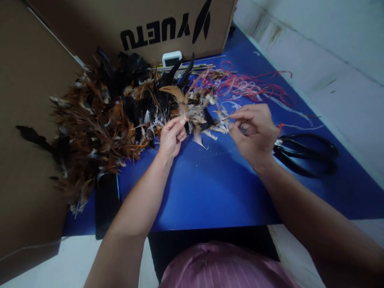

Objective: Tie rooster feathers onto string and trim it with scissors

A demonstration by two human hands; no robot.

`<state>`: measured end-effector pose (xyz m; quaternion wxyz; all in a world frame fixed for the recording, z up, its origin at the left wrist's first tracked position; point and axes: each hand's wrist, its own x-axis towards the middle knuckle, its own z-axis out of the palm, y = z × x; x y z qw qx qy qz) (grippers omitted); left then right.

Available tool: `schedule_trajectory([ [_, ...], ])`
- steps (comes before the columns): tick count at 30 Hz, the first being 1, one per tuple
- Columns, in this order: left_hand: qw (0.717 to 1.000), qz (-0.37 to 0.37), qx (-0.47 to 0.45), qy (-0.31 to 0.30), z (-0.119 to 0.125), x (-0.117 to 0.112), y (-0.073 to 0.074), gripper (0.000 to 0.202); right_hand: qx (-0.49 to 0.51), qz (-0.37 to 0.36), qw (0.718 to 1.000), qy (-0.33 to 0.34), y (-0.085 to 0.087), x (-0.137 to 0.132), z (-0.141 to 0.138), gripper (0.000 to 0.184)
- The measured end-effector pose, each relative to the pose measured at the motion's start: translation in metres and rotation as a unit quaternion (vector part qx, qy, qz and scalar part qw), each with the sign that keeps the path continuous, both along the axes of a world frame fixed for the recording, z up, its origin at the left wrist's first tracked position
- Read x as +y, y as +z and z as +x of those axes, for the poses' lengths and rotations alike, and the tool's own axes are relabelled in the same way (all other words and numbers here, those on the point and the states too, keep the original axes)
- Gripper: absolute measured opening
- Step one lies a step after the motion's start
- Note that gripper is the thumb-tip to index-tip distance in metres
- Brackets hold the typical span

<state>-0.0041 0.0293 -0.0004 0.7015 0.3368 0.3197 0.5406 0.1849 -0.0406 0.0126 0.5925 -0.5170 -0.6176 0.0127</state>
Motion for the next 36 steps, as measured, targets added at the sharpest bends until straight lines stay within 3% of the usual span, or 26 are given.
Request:
schedule_trajectory([
  [3,1.000,0.014,-0.021,-0.009,-0.001,0.000,-0.002,0.007,-0.149,0.039,0.988,-0.014,-0.013,0.003,0.010,0.018],
  [9,0.999,0.021,-0.026,-0.023,-0.002,-0.003,-0.002,0.007,-0.199,0.021,0.980,0.023,-0.014,0.004,0.015,0.015],
  [22,1.000,-0.028,-0.003,0.013,-0.010,-0.016,0.008,0.011,-0.234,0.000,0.972,0.027,-0.008,-0.007,0.013,0.010],
  [26,0.999,-0.020,0.014,0.022,-0.008,-0.018,0.007,0.011,-0.237,-0.050,0.970,0.024,-0.012,-0.006,0.016,0.014],
  [36,0.996,0.004,0.062,0.060,0.001,-0.030,0.011,0.011,-0.192,-0.076,0.978,0.029,-0.027,0.004,0.015,0.016],
])
